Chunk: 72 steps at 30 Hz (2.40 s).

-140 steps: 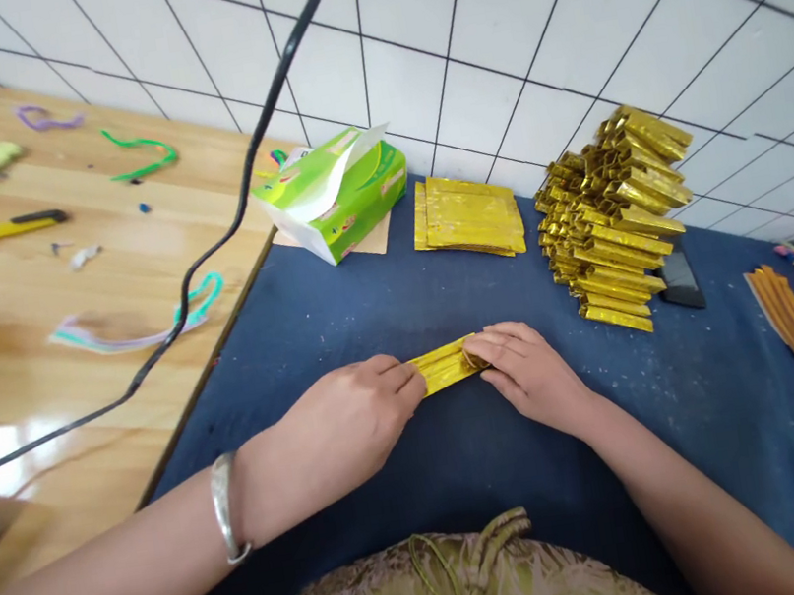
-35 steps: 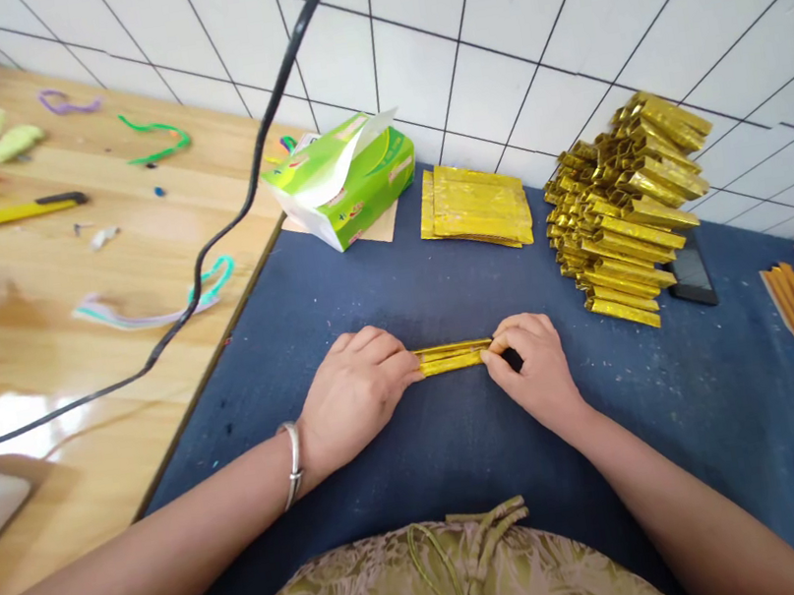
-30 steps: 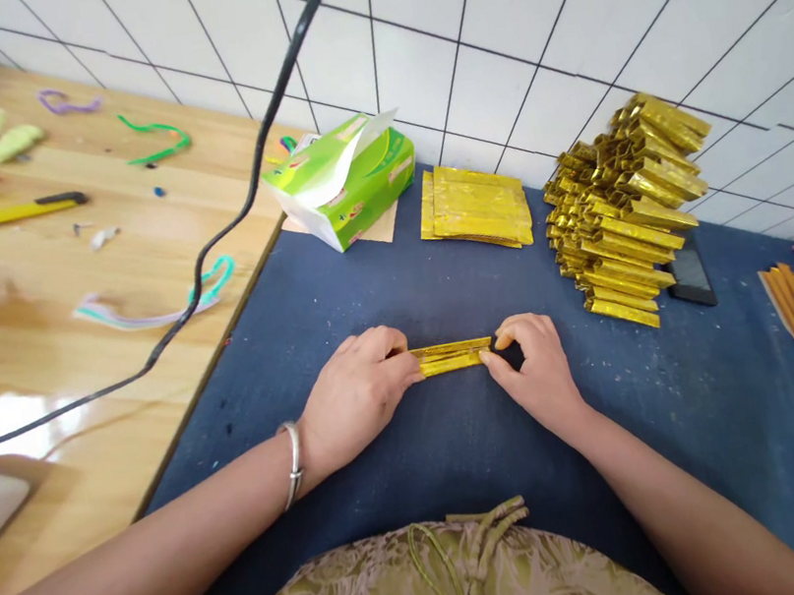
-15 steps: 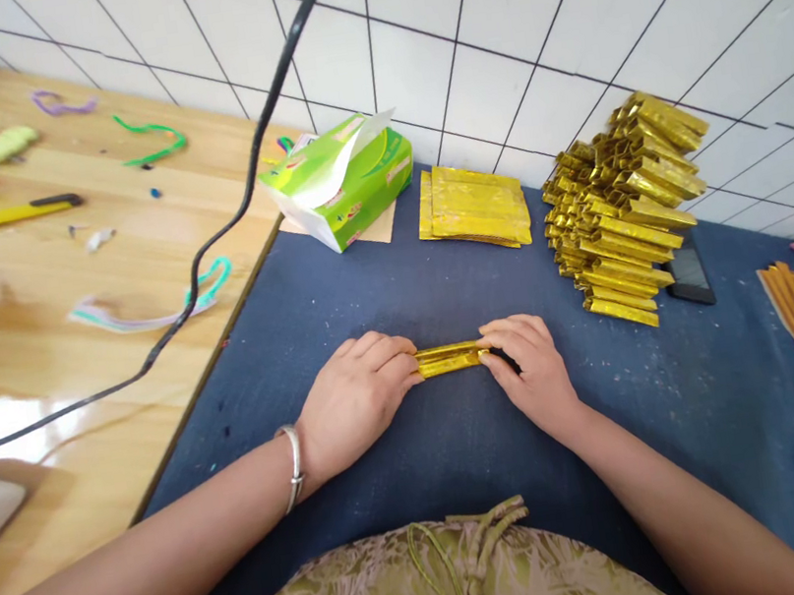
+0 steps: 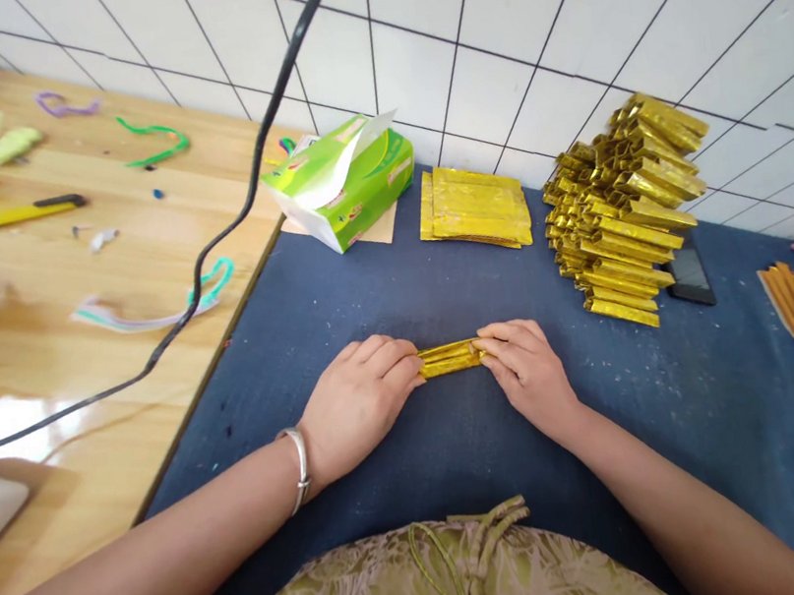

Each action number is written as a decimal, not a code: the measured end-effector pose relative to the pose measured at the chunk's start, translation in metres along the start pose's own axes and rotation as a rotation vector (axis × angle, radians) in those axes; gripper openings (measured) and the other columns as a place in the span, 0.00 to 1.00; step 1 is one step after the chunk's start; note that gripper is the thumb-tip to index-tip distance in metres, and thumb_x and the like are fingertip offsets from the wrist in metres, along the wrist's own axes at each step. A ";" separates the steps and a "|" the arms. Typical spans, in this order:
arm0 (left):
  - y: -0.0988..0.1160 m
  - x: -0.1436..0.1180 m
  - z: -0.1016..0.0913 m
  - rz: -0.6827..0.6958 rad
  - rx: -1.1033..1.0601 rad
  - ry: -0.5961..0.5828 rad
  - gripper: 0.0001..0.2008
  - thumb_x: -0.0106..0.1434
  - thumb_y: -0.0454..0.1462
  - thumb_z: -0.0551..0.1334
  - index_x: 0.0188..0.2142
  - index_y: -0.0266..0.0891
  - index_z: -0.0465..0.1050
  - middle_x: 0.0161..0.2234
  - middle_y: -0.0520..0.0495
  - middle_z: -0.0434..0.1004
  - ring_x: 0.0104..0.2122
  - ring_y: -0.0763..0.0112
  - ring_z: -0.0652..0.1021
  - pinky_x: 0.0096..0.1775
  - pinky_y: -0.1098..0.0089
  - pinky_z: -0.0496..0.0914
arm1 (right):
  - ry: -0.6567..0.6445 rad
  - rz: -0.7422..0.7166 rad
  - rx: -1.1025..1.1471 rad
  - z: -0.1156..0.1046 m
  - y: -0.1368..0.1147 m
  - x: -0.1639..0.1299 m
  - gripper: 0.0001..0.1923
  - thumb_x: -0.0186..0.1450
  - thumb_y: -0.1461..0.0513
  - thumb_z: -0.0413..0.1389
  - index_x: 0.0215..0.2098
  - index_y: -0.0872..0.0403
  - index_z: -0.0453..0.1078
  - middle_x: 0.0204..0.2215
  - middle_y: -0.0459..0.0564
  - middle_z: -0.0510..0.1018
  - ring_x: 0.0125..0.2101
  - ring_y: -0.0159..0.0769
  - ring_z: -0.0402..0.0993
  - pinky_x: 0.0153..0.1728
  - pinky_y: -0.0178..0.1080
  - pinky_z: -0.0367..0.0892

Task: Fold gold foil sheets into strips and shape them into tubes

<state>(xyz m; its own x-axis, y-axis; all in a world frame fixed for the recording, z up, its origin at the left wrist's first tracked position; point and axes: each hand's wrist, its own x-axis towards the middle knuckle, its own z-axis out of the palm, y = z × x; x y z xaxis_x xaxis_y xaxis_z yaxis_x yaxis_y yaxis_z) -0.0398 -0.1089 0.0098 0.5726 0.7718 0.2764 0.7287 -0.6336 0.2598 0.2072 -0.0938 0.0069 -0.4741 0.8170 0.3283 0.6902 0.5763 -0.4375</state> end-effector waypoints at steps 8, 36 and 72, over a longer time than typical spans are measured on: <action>-0.001 0.000 -0.001 -0.014 -0.010 -0.014 0.10 0.66 0.39 0.54 0.42 0.38 0.70 0.40 0.47 0.74 0.40 0.66 0.70 0.41 0.65 0.64 | -0.002 -0.006 0.001 0.001 0.004 0.000 0.11 0.64 0.66 0.52 0.44 0.51 0.70 0.43 0.48 0.75 0.43 0.37 0.67 0.47 0.45 0.64; -0.004 -0.002 -0.004 0.149 0.092 -0.023 0.11 0.66 0.34 0.54 0.46 0.39 0.70 0.45 0.46 0.74 0.44 0.65 0.71 0.41 0.65 0.65 | -0.063 -0.092 -0.039 -0.005 0.015 0.002 0.09 0.63 0.64 0.54 0.42 0.49 0.71 0.43 0.47 0.77 0.45 0.40 0.68 0.45 0.47 0.64; -0.011 -0.009 -0.015 0.203 0.099 -0.081 0.11 0.66 0.33 0.53 0.45 0.37 0.70 0.45 0.43 0.73 0.46 0.64 0.72 0.48 0.61 0.68 | -0.183 -0.287 -0.038 -0.020 0.028 0.008 0.09 0.65 0.64 0.52 0.42 0.50 0.71 0.38 0.49 0.76 0.42 0.36 0.69 0.40 0.42 0.67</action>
<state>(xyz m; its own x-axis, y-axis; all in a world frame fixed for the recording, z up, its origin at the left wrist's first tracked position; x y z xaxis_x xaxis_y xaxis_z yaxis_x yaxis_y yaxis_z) -0.0587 -0.1100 0.0183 0.7364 0.6336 0.2373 0.6267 -0.7709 0.1138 0.2334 -0.0716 0.0137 -0.7397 0.6137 0.2759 0.5330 0.7847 -0.3165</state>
